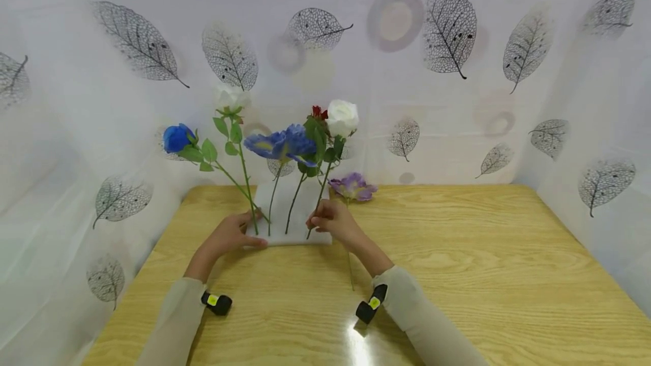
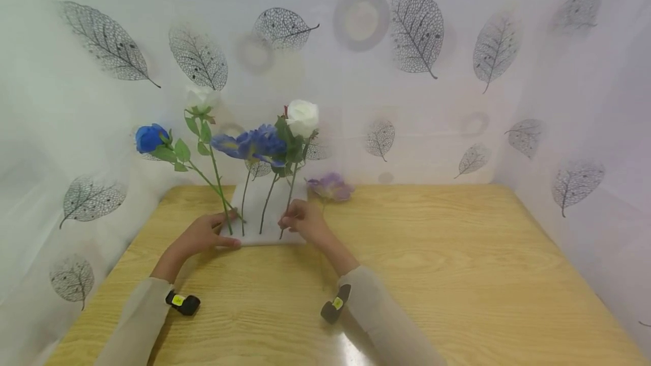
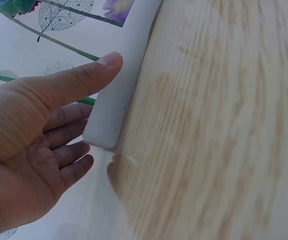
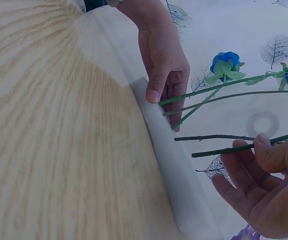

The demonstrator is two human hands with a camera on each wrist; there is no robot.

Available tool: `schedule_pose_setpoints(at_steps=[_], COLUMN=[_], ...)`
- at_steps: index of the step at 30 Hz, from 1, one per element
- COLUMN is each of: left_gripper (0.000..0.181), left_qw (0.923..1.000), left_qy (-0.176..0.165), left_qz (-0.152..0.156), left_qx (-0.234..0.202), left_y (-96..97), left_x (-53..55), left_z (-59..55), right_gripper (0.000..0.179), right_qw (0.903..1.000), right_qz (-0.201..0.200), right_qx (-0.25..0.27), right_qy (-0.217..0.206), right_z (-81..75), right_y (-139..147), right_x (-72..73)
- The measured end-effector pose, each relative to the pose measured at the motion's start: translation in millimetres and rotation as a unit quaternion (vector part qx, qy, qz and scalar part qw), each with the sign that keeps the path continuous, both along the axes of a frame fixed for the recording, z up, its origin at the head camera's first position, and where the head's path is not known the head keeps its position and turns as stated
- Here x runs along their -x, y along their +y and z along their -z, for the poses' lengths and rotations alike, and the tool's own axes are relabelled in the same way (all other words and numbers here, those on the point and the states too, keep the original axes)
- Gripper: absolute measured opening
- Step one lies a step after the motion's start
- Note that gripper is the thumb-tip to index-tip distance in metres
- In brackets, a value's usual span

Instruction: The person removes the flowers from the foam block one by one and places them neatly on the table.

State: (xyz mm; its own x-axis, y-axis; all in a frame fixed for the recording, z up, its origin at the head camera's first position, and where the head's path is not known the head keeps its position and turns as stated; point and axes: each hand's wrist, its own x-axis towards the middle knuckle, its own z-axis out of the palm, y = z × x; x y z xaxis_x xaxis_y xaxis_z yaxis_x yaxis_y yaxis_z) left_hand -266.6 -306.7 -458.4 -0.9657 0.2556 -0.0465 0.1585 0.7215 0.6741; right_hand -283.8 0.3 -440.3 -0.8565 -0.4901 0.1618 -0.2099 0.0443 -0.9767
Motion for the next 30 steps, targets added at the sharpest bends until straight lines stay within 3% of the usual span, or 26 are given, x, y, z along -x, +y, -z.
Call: schedule_pose_setpoints(at_steps=[11, 21, 30], left_gripper=[0.09, 0.091, 0.089], left_qw=[1.0, 0.9999, 1.0], left_qy=[-0.005, -0.009, 0.004], left_qz=[-0.002, 0.003, 0.006], left_qx=[-0.005, -0.011, 0.0], left_y=[-1.4, -1.1, -1.1], left_x=[-0.7, -0.6, 0.7], left_z=[5.5, 3.4, 1.3], right_gripper=[0.008, 0.01, 0.014], right_qw=[0.9977, 0.9918, 0.9837], right_qz=[-0.044, -0.098, -0.16], right_qx=[-0.047, -0.067, -0.071], right_qy=[0.023, 0.047, 0.04], right_z=[-10.9, -23.5, -29.3], right_y=[11, 33, 63], right_x=[0.2, -6.9, -13.0])
